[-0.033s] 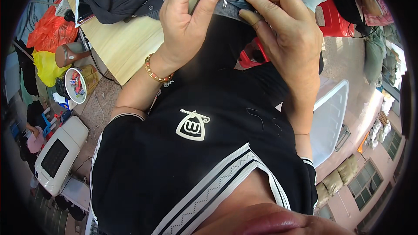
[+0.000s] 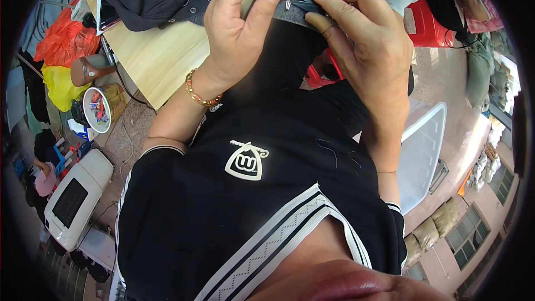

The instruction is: Trimming excess threads and fabric components using hand-held snips.

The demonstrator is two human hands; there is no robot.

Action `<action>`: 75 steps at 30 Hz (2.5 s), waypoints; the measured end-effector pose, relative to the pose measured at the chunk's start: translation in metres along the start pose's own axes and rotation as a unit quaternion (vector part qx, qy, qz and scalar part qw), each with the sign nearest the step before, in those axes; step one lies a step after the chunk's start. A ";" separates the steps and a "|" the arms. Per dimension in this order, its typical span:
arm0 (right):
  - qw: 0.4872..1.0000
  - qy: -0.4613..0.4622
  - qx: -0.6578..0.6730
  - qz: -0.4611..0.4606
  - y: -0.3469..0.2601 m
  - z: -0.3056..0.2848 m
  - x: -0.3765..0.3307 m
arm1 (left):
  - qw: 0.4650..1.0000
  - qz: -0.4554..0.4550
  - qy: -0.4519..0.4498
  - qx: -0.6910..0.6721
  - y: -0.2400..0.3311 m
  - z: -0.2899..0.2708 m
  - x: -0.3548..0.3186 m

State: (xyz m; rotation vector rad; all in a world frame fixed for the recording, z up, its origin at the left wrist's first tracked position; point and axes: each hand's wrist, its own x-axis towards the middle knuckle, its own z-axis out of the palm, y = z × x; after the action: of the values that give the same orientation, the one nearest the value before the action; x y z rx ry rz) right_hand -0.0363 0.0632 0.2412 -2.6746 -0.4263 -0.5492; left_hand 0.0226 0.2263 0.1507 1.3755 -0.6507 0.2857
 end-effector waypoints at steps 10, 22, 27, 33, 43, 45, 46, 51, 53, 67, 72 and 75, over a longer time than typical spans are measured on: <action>0.996 0.028 0.064 -0.048 0.008 -0.003 0.002 | 0.988 0.068 -0.025 0.137 0.013 -0.006 0.002; 0.968 0.133 0.161 0.136 0.064 -0.009 -0.072 | 0.919 0.208 -0.286 0.177 0.063 -0.019 0.023; 0.958 0.130 0.211 0.145 0.060 -0.001 -0.079 | 0.919 0.191 -0.171 0.298 0.037 0.006 0.032; 0.956 0.123 0.223 0.144 0.066 0.003 -0.087 | 0.900 0.148 -0.200 0.357 0.036 0.012 0.027; 0.944 0.128 0.241 0.188 0.050 -0.014 -0.078 | 0.853 0.269 -0.174 0.412 0.024 0.017 0.028; 0.939 0.130 0.263 0.181 0.052 -0.013 -0.080 | 0.854 0.295 -0.169 0.394 0.020 0.015 0.026; 0.938 0.132 0.263 0.183 0.053 -0.013 -0.082 | 0.857 0.297 -0.162 0.389 0.020 0.016 0.025; 0.936 0.133 0.266 0.189 0.055 -0.014 -0.086 | 0.911 0.222 -0.222 0.269 0.029 0.007 0.025; 0.933 0.138 0.271 0.193 0.055 -0.014 -0.084 | 0.893 0.238 -0.230 0.305 0.029 0.010 0.030; 0.939 0.100 0.295 0.145 0.063 0.014 -0.088 | 0.929 0.023 -0.130 0.346 0.001 -0.062 0.023; 0.940 0.102 0.287 0.156 0.059 0.016 -0.088 | 0.918 0.028 -0.164 0.361 0.005 -0.055 0.016; 0.940 0.109 0.284 0.153 0.058 0.016 -0.087 | 0.925 0.060 -0.138 0.349 0.013 -0.057 0.018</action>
State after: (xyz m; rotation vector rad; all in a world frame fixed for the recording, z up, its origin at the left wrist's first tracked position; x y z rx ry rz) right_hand -0.0865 0.0003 0.1730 -2.0420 -0.0768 -0.5226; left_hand 0.0444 0.2804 0.1682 2.0883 -0.9184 0.4543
